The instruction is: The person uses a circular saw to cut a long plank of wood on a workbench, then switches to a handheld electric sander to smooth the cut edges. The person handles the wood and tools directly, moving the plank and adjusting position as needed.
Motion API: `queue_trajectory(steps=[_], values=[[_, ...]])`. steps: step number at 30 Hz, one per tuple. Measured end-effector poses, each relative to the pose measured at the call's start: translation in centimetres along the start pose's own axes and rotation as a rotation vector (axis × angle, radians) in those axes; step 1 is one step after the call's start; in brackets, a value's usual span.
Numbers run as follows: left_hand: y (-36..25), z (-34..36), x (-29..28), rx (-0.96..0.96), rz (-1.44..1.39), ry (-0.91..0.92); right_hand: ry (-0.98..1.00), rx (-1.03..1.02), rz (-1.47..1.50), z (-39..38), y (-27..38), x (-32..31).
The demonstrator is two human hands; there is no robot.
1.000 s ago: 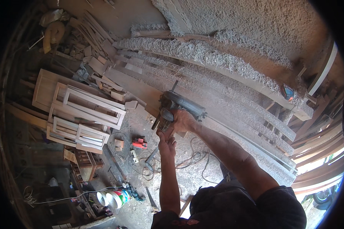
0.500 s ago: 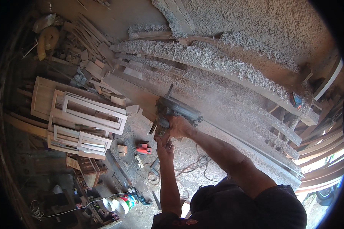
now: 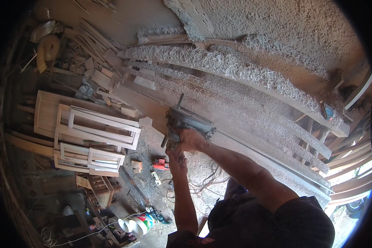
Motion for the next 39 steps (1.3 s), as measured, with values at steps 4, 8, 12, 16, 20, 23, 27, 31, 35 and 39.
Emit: queue_trajectory(steps=[4, 8, 12, 16, 20, 23, 27, 31, 35, 39], values=[[-1.6, 0.8, 0.3, 0.019, -0.001, -0.006, 0.001, -0.007, 0.02, 2.0, -0.1, 0.5], [-2.8, 2.2, -0.3, 0.014, 0.022, -0.049, -0.039, -0.055, 0.004, 4.0, 0.0, 1.3], [-4.7, 3.3, -0.4, 0.135, 0.174, -0.052, -0.02, -0.005, 0.014, 6.4, -0.7, 2.1], [-5.6, 5.2, -1.1, 0.029, -0.036, -0.084, -0.005, -0.001, -0.01, 8.7, -1.0, 2.8], [-7.2, 6.6, -1.3, 0.0, -0.053, -0.085, -0.047, -0.039, 0.004, 10.8, -0.4, 3.1], [-8.6, 7.4, -1.1, 0.01, -0.014, -0.062, -0.057, -0.051, -0.011, 11.7, 0.2, 2.9], [-11.0, 8.5, -0.8, 0.074, 0.016, -0.04, -0.038, -0.049, -0.027, 13.7, 1.3, 2.6], [-11.8, 10.6, -2.0, 0.023, -0.056, -0.121, -0.01, -0.008, -0.02, 15.8, 1.1, 3.1], [-13.1, 12.9, -2.9, 0.01, -0.061, -0.069, -0.1, -0.088, -0.005, 18.3, 1.4, 3.7], [-14.2, 14.3, -3.5, -0.046, -0.059, -0.02, -0.076, -0.071, -0.039, 20.1, 1.3, 4.3]])
Point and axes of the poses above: each hand's wrist, its own z-axis towards the middle knuckle, its own x-axis out of the palm, y = z × x, the point moved 7 cm from there along z, towards the middle knuckle, and after that the axes turned 10 degrees about -x, right-handed, at the moved point
